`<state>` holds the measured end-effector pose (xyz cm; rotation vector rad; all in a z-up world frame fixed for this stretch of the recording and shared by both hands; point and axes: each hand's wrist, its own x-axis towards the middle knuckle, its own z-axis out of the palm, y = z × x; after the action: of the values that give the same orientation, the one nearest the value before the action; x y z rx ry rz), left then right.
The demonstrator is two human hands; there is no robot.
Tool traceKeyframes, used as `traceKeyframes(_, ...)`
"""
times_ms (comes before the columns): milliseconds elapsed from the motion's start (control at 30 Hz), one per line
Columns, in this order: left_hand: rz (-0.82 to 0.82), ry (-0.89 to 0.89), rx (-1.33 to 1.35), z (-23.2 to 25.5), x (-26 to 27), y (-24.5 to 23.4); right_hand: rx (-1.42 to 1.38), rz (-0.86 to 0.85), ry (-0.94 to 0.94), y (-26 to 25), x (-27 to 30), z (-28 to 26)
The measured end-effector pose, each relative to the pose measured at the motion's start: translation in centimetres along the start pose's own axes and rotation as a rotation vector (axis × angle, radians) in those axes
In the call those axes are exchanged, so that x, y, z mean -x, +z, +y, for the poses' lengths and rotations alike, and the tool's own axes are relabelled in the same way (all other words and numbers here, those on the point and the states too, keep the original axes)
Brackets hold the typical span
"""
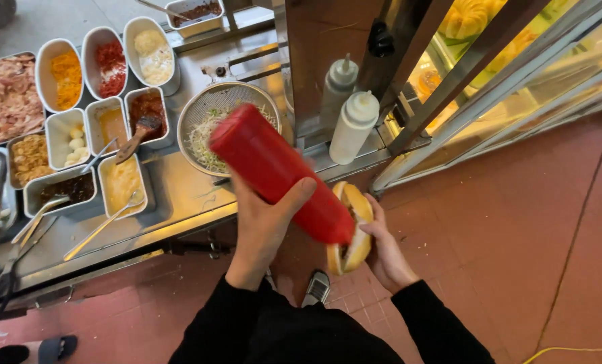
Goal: The person retrieves baguettes from a display case and prepares two sandwiches at a street food cart. They cut the bread with scissors, spread condiments, and add various fillings including meats, vegetables, and sauces using tongs and spoons.
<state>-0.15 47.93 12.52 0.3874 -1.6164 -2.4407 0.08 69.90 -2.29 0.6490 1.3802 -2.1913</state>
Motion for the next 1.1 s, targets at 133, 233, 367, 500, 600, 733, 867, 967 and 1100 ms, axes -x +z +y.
traceKeyframes(133,-0.002,0.212,-0.273,-3.3,-2.4,-3.7,0.089,-0.119,0.069,2.4,-1.2,0.9)
traceKeyframes(233,-0.018,0.247,-0.268,-2.8,-0.3,-3.2,0.045,-0.147,0.076,2.9,-2.7,2.2)
traceKeyframes(367,-0.074,0.209,-0.328,-4.0,1.8,-3.6,0.000,-0.149,0.123,5.2,-0.8,0.9)
traceKeyframes(500,-0.028,0.321,-0.370,-5.1,-0.4,-4.6,0.048,-0.187,0.149,5.5,0.6,1.3)
traceKeyframes(600,0.072,0.446,-0.341,-5.6,-3.4,-6.1,0.052,-0.196,0.153,4.6,1.0,2.3)
traceKeyframes(733,0.262,0.358,-0.263,-6.1,-3.4,-7.4,0.017,-0.174,0.144,3.7,1.9,1.8)
traceKeyframes(867,0.526,0.101,-0.010,-6.6,-0.7,-6.2,0.004,-0.089,0.126,1.7,2.2,0.3)
traceKeyframes(967,0.635,-0.281,0.525,-9.6,0.6,-4.6,-0.004,0.006,0.122,1.2,2.8,-1.9)
traceKeyframes(1100,0.372,-0.591,0.778,-14.3,-0.5,-1.8,0.054,0.145,0.109,-0.7,3.1,-2.9)
